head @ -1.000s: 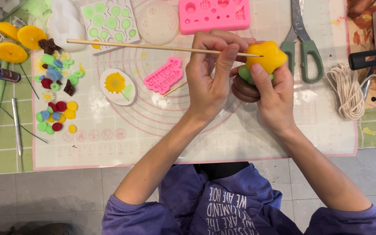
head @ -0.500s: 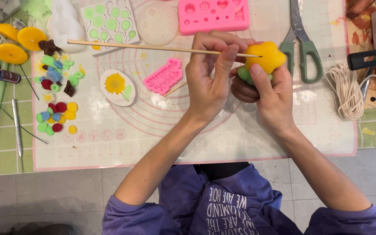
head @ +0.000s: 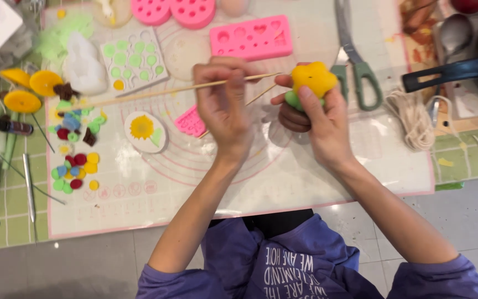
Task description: Decorating a small star-shaped candle using a wooden stick to add details and preparing a tube of adhesive or paint.
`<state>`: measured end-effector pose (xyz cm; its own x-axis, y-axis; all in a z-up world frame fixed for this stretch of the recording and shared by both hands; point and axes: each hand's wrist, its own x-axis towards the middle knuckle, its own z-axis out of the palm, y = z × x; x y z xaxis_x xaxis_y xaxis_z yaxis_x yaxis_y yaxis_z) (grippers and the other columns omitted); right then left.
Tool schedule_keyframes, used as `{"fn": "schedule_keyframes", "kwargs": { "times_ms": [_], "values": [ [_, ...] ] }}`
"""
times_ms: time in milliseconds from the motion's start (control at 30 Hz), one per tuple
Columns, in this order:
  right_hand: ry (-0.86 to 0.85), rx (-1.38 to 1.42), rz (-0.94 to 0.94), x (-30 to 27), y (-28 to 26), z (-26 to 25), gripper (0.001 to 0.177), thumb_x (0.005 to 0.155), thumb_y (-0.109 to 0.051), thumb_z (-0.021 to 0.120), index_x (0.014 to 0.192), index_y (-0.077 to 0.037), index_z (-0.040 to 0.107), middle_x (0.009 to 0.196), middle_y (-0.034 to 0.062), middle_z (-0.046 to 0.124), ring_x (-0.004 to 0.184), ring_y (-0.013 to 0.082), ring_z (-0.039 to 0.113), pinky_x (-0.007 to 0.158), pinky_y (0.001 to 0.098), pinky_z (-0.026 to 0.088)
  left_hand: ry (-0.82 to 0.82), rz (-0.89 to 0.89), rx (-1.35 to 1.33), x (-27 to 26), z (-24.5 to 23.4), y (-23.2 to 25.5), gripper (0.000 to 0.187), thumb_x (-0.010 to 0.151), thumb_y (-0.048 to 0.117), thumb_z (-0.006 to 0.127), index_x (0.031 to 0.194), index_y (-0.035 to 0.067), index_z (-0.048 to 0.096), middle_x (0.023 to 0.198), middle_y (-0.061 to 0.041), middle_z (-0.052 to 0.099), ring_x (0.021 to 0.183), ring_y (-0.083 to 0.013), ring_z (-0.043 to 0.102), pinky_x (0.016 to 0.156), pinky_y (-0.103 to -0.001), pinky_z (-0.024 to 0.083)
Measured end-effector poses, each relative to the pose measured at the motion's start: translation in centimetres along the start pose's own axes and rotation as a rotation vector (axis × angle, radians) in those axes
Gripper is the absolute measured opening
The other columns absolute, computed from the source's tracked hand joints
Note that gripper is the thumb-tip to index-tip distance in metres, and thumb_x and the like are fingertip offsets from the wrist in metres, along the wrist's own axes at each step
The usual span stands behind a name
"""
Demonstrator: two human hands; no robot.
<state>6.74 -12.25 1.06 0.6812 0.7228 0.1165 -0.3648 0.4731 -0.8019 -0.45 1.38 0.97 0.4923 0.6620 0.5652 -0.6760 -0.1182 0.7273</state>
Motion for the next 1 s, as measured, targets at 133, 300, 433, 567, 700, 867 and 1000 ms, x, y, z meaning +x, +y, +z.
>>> {"fn": "schedule_keyframes", "kwargs": {
  "times_ms": [133, 300, 433, 567, 700, 867, 1000],
  "values": [
    [0.058, -0.062, 0.018, 0.4, 1.3, -1.6, 0.031, 0.113, -0.018, 0.049, 0.138, 0.000, 0.047, 0.106, 0.0171, 0.069, 0.058, 0.0046, 0.037, 0.053, 0.0219, 0.030, 0.018, -0.014, 0.033, -0.6, 1.3, 1.4, 0.017, 0.116, 0.015, 0.058, 0.112, 0.006, 0.043, 0.095, -0.008, 0.054, 0.079, -0.0110, 0.056, 0.075, -0.025, 0.053],
    [0.039, -0.114, -0.081, 0.3, 3.2, -3.7, 0.036, 0.114, -0.021, 0.055, 0.143, 0.000, 0.048, 0.129, 0.0068, 0.068, 0.103, 0.0090, 0.066, 0.089, 0.0284, 0.057, -0.230, -0.078, 0.205, -2.8, 7.2, 3.8, 0.011, 0.109, 0.008, 0.062, 0.106, 0.004, 0.053, 0.096, -0.007, 0.052, 0.072, -0.0092, 0.055, 0.063, -0.019, 0.044],
    [-0.146, 0.379, 0.237, 1.2, 2.3, -3.9, 0.041, 0.111, -0.023, 0.056, 0.145, 0.000, 0.056, 0.099, 0.0016, 0.060, 0.070, 0.0031, 0.039, 0.066, 0.0198, 0.035, -0.390, -0.069, 0.265, -5.8, 14.9, 2.6, 0.015, 0.106, 0.009, 0.071, 0.101, 0.003, 0.058, 0.087, -0.003, 0.054, 0.072, -0.0095, 0.051, 0.066, -0.024, 0.041],
    [-0.026, 0.187, 0.078, 1.3, 3.4, -3.4, 0.034, 0.111, -0.023, 0.059, 0.134, 0.003, 0.057, 0.096, 0.0064, 0.064, 0.063, 0.0031, 0.038, 0.057, 0.0206, 0.034, -0.551, -0.077, 0.378, -7.6, 20.3, 0.2, 0.015, 0.099, 0.013, 0.075, 0.098, 0.005, 0.063, 0.084, -0.002, 0.060, 0.068, -0.0139, 0.056, 0.064, -0.029, 0.043],
    [0.022, 0.206, 0.060, 1.7, 4.1, -3.1, 0.028, 0.106, -0.021, 0.060, 0.126, -0.003, 0.052, 0.098, 0.0070, 0.067, 0.062, 0.0034, 0.046, 0.054, 0.0214, 0.038, -0.613, 0.185, 0.572, -8.2, 22.2, -3.0, 0.019, 0.092, 0.017, 0.078, 0.092, 0.006, 0.062, 0.088, -0.005, 0.062, 0.079, -0.0243, 0.059, 0.075, -0.038, 0.043],
    [0.044, 0.275, 0.048, 1.9, 4.3, -3.3, 0.027, 0.106, -0.021, 0.061, 0.125, -0.003, 0.052, 0.106, 0.0075, 0.069, 0.068, 0.0043, 0.053, 0.057, 0.0220, 0.042, -0.639, 0.196, 0.684, -8.1, 22.7, -4.9, 0.021, 0.088, 0.021, 0.080, 0.086, 0.006, 0.064, 0.086, -0.005, 0.061, 0.085, -0.0257, 0.059, 0.080, -0.040, 0.042],
    [0.055, 0.245, 0.075, 2.0, 4.8, -3.7, 0.029, 0.109, -0.022, 0.061, 0.129, -0.003, 0.051, 0.112, 0.0105, 0.068, 0.076, 0.0066, 0.059, 0.063, 0.0243, 0.050, -0.638, 0.160, 0.750, -7.9, 22.6, -5.9, 0.025, 0.084, 0.025, 0.082, 0.083, 0.006, 0.065, 0.086, -0.006, 0.062, 0.087, -0.0266, 0.060, 0.079, -0.040, 0.042]
  ]
}}
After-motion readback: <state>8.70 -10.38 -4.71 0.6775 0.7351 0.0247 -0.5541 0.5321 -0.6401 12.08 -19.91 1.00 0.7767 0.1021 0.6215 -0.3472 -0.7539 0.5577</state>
